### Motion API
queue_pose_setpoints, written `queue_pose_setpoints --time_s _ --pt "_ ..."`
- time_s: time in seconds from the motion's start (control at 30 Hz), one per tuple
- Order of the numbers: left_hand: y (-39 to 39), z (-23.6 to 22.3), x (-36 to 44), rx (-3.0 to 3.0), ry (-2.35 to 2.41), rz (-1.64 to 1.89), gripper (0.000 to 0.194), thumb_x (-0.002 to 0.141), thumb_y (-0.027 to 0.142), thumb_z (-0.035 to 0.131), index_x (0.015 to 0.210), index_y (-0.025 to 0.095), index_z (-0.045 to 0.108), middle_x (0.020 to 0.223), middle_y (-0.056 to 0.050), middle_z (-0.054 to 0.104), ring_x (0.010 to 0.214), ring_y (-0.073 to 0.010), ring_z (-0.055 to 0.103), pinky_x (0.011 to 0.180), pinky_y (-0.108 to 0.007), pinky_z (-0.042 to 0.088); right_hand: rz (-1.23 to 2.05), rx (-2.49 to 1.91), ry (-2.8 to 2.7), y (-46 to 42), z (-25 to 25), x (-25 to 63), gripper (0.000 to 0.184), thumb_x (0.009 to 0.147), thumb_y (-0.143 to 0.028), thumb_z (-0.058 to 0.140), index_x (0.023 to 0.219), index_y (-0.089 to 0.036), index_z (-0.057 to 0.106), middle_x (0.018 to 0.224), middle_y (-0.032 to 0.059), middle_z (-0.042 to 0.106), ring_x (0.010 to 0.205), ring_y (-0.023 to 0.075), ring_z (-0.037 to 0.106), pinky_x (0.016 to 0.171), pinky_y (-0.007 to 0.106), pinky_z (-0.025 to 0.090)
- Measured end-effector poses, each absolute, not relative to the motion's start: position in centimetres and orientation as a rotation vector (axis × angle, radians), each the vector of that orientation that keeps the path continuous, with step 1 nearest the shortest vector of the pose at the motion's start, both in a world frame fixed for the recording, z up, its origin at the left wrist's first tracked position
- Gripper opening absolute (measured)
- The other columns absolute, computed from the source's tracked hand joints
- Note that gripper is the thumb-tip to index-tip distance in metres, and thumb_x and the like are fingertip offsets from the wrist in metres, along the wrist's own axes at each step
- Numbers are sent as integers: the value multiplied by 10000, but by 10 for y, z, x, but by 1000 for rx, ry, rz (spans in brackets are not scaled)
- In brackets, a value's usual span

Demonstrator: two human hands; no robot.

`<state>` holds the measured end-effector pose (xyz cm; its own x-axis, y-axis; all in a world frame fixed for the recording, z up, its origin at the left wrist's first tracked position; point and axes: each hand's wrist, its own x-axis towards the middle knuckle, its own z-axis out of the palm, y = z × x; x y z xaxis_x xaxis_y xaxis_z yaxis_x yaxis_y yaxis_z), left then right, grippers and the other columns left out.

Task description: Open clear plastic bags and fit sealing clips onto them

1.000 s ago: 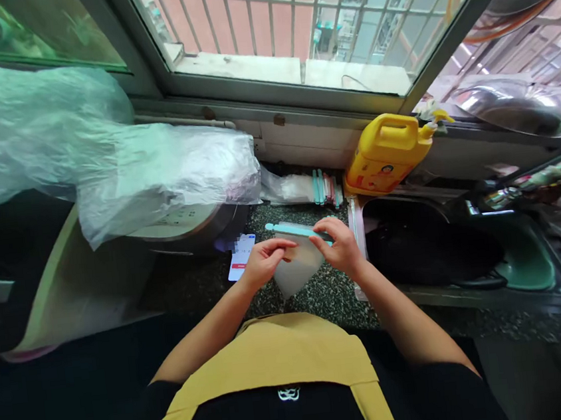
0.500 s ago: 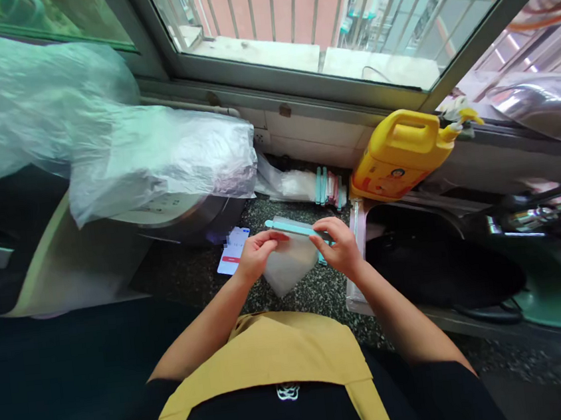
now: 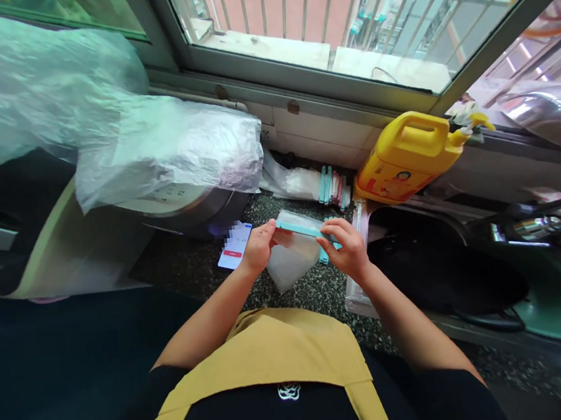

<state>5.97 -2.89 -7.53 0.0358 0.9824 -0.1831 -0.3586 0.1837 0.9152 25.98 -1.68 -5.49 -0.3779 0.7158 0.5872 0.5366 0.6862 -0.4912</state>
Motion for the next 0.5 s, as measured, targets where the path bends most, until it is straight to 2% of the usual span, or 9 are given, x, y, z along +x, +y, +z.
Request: queue_pose_setpoints --time_s 0.17,0.5 --pt "-27 -72 57 822 1057 1194 459 823 523 506 638 146 692 602 -56 686 583 -183 627 555 -298 509 271 -967 -2089 -13 -52 258 71 820 -267 624 872 -219 630 871 71 642 790 183 632 694 332 539" --pt "-28 -69 61 878 1090 1218 484 806 559 492 632 141 663 568 -42 664 511 -158 603 535 -290 515 268 -1001 -2026 -15 -50 256 68 806 -265 645 859 -223 654 803 43 580 733 167 589 638 311 513"
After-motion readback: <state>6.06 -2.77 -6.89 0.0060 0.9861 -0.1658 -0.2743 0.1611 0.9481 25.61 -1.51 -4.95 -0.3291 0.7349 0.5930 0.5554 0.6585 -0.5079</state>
